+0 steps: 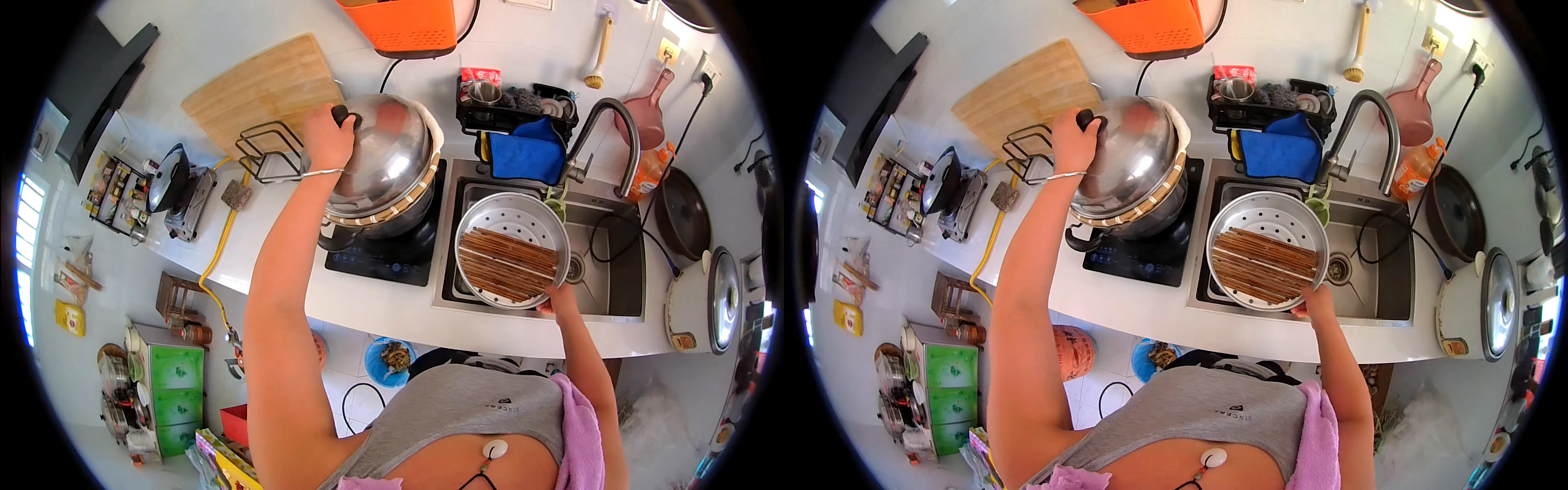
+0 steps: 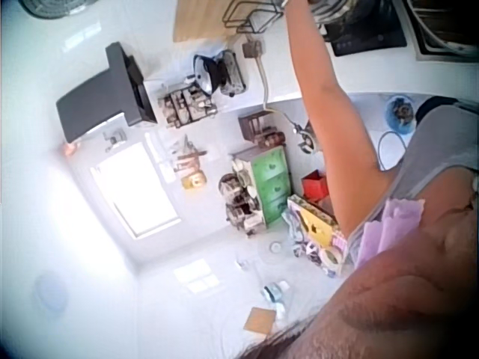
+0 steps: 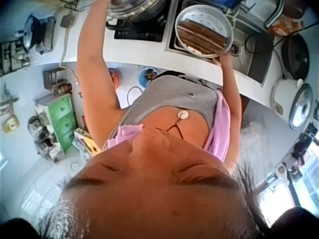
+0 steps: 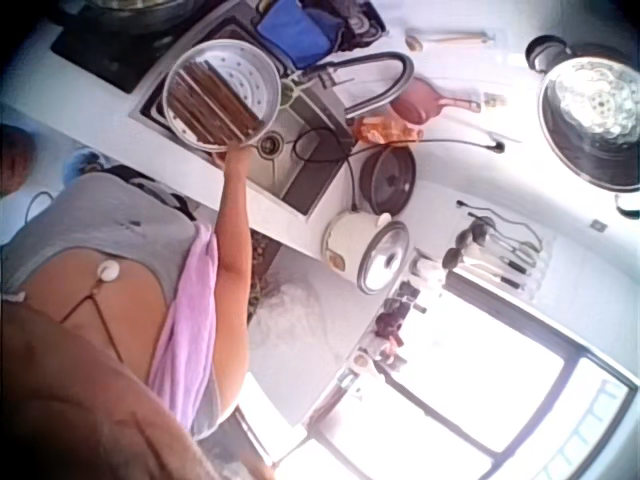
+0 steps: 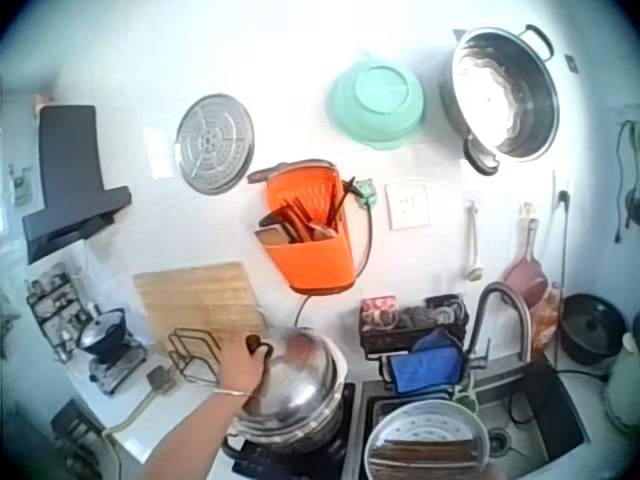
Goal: The person washes their hands, wipes their face with a towel, and removes a steamer basket containing white buns and eggs. They stir a pot of congee with a ladle and then transfer the buns and eggs into a cloth-lined straw basket. Finally, they place a new steamer basket onto a pot on the stove.
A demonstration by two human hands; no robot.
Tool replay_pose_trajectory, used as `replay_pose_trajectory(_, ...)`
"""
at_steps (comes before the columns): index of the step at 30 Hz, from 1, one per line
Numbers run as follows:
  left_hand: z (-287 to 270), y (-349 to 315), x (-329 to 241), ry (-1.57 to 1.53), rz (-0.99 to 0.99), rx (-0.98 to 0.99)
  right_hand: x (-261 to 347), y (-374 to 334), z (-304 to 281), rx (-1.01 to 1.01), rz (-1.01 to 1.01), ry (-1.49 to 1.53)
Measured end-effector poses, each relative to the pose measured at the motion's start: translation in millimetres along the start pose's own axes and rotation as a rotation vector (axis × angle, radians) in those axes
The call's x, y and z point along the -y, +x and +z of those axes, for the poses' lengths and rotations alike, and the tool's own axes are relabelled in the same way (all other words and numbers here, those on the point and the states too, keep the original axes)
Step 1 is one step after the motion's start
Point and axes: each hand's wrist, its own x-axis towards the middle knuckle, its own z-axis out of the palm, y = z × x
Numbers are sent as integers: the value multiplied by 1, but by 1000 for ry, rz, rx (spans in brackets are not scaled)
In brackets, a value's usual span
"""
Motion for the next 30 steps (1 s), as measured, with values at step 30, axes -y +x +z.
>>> replay_pose_trajectory(30, -91, -155, 49, -392, -132, -37, 2, -13, -32, -60, -4, 145)
